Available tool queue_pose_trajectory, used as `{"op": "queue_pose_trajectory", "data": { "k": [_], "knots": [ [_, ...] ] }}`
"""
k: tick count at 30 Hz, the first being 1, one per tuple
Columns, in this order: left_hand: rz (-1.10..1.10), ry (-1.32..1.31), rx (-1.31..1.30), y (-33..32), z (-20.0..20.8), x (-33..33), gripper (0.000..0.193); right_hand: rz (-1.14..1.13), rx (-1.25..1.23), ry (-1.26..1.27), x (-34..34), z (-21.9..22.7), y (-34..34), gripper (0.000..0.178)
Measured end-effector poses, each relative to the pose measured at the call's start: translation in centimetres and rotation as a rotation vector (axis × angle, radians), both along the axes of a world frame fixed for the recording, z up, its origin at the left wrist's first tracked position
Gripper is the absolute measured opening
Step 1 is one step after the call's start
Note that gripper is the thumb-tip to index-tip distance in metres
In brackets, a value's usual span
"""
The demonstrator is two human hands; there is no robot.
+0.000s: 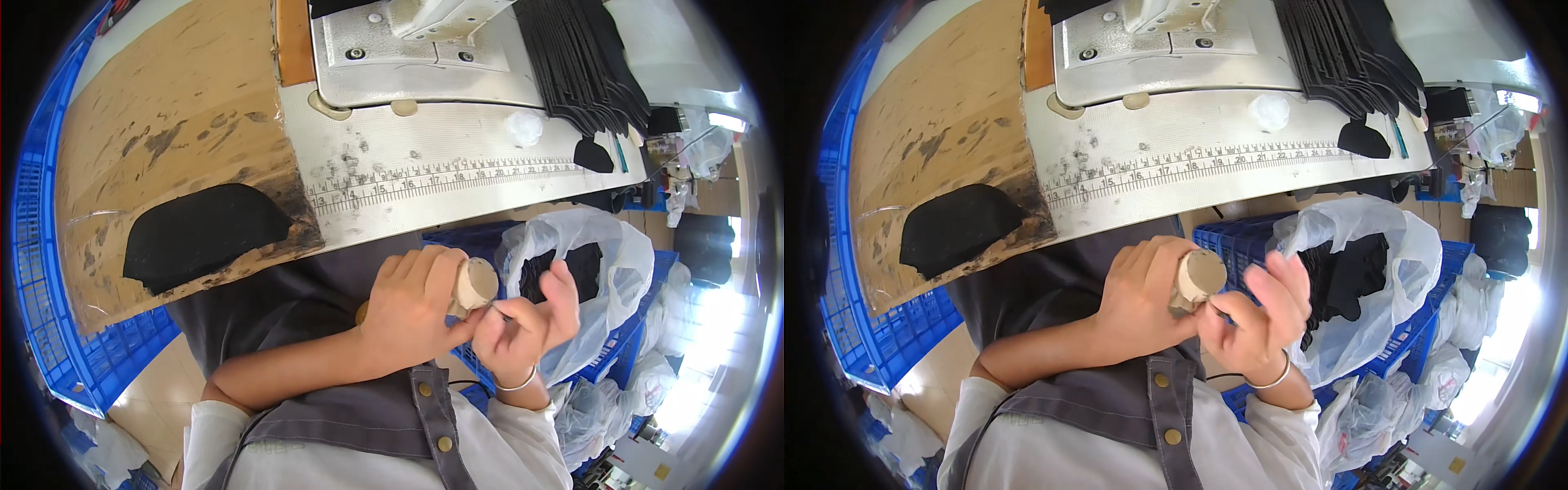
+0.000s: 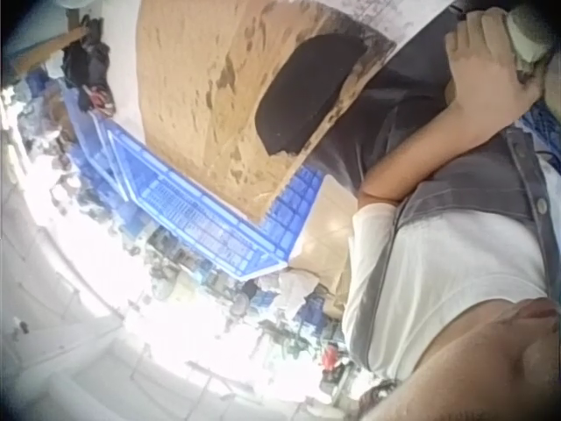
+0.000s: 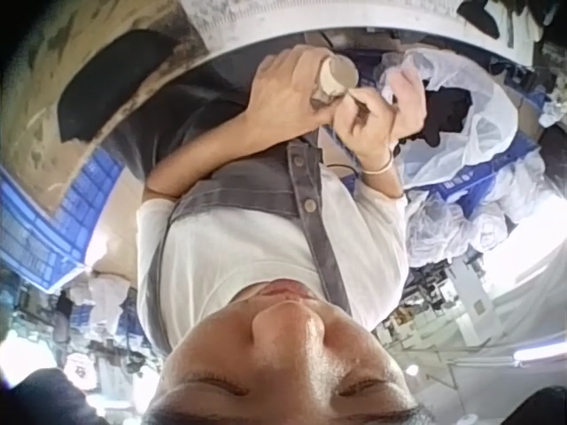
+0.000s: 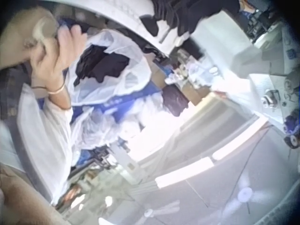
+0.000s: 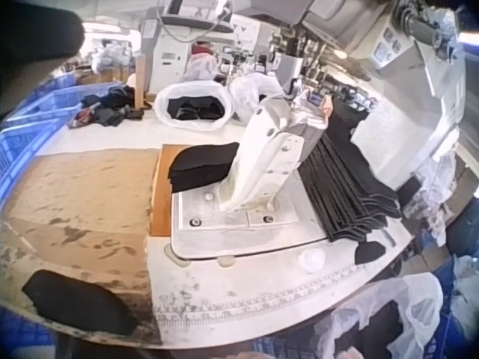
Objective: Apply adhesive to shoe components and arrange them on a workspace.
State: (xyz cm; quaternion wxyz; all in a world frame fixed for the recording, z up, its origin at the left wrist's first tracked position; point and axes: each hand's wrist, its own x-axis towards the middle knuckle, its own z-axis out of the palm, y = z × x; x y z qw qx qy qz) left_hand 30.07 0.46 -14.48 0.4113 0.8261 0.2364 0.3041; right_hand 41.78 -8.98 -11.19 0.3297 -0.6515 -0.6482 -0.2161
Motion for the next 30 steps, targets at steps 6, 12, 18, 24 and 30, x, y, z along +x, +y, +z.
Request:
{"op": "queue_pose_trajectory", "data": {
  "k": [6, 12, 18, 24, 30],
  "knots": [
    [0.054, 0.032, -0.019, 0.5, -0.4, -0.2, 0.053, -0.04, 0.131, 0.17, 0.8, 0.7, -1.3, 0.008],
    [0.07, -0.003, 0.015, 0.4, -0.7, 0.0, 0.051, -0.005, -0.176, 0.074, 0.3, 1.4, -0.3, 0.022],
    [0.093, -0.012, 0.034, 0.2, -0.7, 0.2, 0.053, -0.025, -0.199, -0.012, -0.1, 1.9, 0.5, 0.021],
    [0.055, 0.045, -0.007, 0.3, -0.3, 0.0, 0.053, -0.04, -0.231, -0.056, -0.3, 1.6, 0.9, 0.02],
    [0.06, 0.046, 0.024, 0.1, -0.7, 0.2, 0.051, -0.024, -0.189, -0.107, -0.4, 0.8, 1.5, 0.014]
  ]
}}
